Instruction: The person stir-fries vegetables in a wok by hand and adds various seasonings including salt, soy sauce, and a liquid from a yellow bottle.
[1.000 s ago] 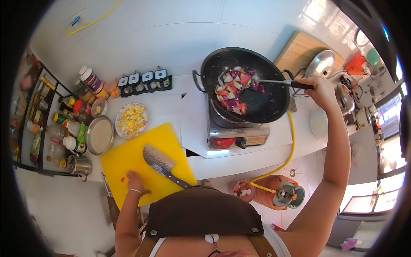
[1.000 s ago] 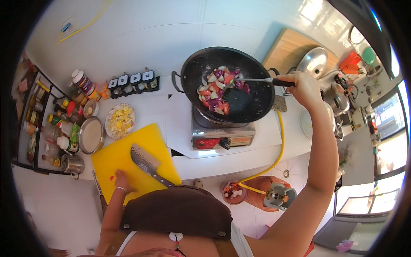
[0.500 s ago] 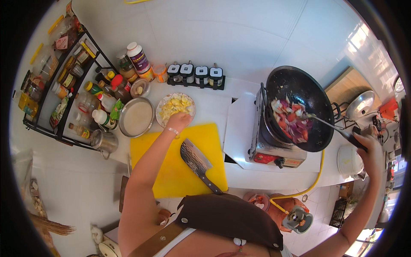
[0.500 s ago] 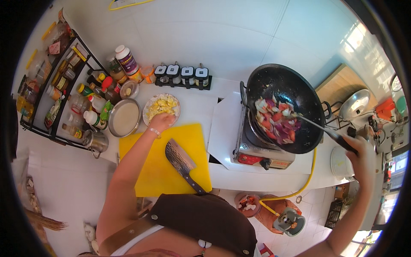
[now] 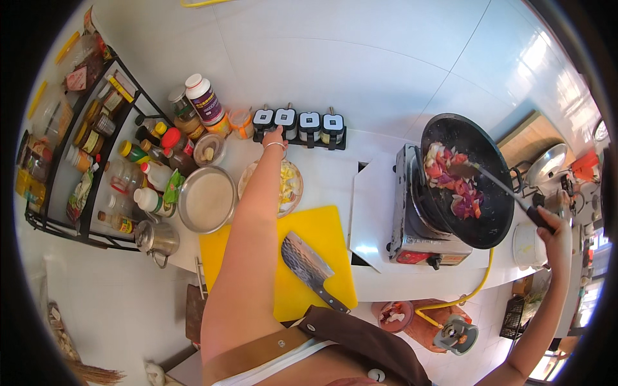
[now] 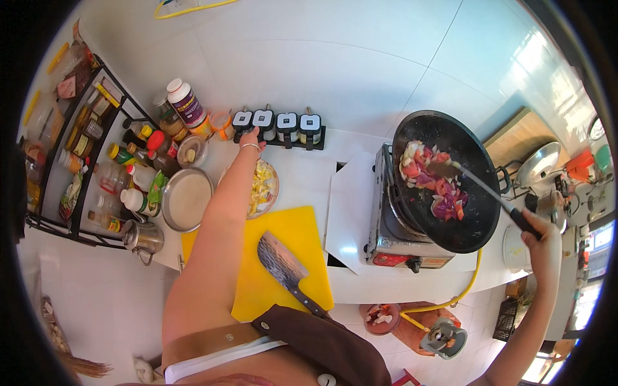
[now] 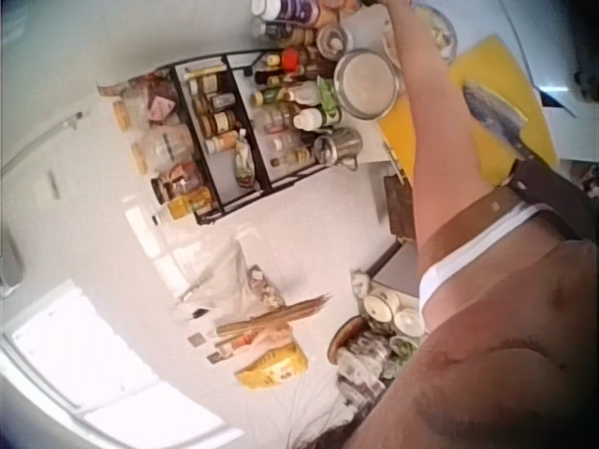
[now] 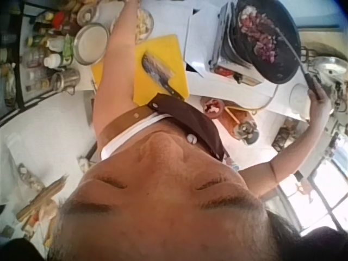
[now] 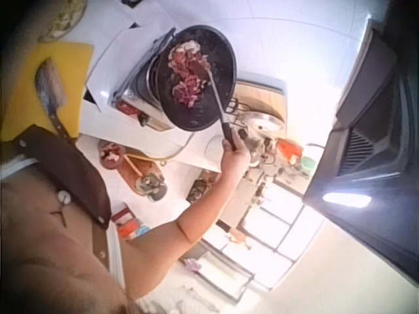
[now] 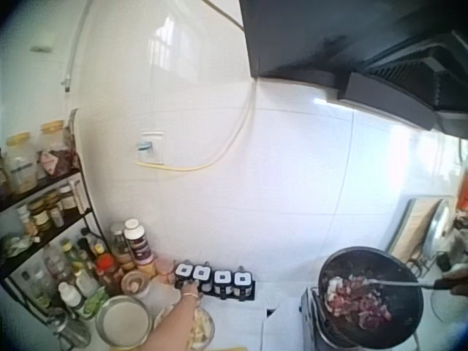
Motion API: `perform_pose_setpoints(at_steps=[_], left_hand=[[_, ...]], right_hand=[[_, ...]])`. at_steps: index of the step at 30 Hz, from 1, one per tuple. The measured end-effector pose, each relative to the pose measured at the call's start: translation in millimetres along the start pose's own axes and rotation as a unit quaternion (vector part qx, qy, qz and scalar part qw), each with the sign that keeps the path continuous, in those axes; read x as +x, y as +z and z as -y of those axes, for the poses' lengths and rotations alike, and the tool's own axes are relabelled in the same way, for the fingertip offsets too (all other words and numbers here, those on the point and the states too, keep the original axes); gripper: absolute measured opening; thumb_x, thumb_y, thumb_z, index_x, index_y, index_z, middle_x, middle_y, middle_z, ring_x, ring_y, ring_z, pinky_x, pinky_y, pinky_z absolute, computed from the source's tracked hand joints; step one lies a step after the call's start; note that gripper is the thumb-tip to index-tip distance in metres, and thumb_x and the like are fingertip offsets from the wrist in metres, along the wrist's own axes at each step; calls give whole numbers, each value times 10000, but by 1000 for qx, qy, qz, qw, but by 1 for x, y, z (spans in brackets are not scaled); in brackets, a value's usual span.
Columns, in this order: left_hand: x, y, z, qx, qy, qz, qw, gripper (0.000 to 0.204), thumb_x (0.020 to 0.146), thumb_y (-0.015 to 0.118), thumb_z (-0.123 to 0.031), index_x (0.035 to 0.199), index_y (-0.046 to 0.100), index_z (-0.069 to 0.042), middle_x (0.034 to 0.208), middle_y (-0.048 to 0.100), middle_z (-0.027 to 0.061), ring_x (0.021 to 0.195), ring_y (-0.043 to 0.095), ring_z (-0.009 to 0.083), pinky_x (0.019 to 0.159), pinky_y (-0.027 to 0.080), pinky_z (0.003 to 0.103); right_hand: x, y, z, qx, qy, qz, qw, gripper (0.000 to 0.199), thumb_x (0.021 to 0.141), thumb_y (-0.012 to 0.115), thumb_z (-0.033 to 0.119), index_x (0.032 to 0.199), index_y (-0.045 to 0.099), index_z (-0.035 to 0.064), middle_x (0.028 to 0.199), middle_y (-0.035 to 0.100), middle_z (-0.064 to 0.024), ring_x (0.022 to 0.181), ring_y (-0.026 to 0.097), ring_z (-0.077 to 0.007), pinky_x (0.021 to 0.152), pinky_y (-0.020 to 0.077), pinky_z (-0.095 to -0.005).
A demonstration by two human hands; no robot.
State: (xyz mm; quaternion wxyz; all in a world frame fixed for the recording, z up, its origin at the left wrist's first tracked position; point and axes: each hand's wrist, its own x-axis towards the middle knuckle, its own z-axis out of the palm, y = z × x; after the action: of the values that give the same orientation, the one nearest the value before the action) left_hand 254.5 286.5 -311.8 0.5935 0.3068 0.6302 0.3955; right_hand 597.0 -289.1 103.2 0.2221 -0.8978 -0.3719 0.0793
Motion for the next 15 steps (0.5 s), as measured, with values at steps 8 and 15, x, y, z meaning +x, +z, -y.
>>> perform_pose_setpoints(at_steps=[8,15], left_hand=[[-2,-4,-5,-59,-75,67,993,483,798,706,-433,1036,545,-46,843,611,119,583,635,291,430,463,344],[5,-1,2,-67,-80,153,983,389,844,650,-446,917,560,-75,755,618,81,546,601,259,440,454,331]], right_hand=[[-1,65,36,-187,-89,-36,978,494,674,640,-100,1142,638,56,888,621,-190,811,608,-294,742,459,-325],[-76,-19,56,-202,-65,-22,977,517,642,592,-150,1125,635,29,777,570,-121,717,573,-231,644,440,-306]])
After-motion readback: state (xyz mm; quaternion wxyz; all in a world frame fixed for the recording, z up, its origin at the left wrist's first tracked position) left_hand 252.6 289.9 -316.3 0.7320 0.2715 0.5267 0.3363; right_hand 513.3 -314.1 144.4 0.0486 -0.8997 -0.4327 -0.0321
